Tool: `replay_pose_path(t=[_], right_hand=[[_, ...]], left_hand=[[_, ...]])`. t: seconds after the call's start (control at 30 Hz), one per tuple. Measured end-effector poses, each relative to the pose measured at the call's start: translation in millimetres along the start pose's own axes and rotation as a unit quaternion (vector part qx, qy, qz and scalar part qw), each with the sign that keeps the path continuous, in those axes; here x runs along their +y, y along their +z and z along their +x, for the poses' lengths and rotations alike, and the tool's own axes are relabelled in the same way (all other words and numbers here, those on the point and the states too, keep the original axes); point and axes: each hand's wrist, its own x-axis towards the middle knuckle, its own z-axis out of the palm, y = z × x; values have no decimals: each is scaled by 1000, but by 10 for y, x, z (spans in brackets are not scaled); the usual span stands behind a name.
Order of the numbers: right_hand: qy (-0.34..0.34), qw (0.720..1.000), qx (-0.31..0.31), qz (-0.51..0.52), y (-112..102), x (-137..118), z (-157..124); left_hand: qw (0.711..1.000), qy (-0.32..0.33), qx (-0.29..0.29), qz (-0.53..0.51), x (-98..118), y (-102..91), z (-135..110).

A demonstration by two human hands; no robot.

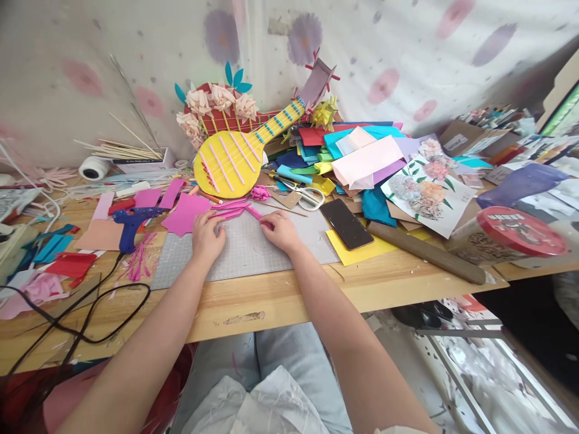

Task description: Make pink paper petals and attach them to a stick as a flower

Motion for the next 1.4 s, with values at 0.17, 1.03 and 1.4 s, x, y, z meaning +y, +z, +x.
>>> replay_pose_path(t=[0.17,1.03,1.4], right_hand=[[-4,998,25,-60,66,78,13],[18,992,17,-120,46,-32,-61],[57,995,47,-72,8,-16,16]], left_hand=[[996,-80,47,-6,-214,-241,83],[970,-204,2,131,-665,-403,160],[987,-82,136,7,-362,-508,127]])
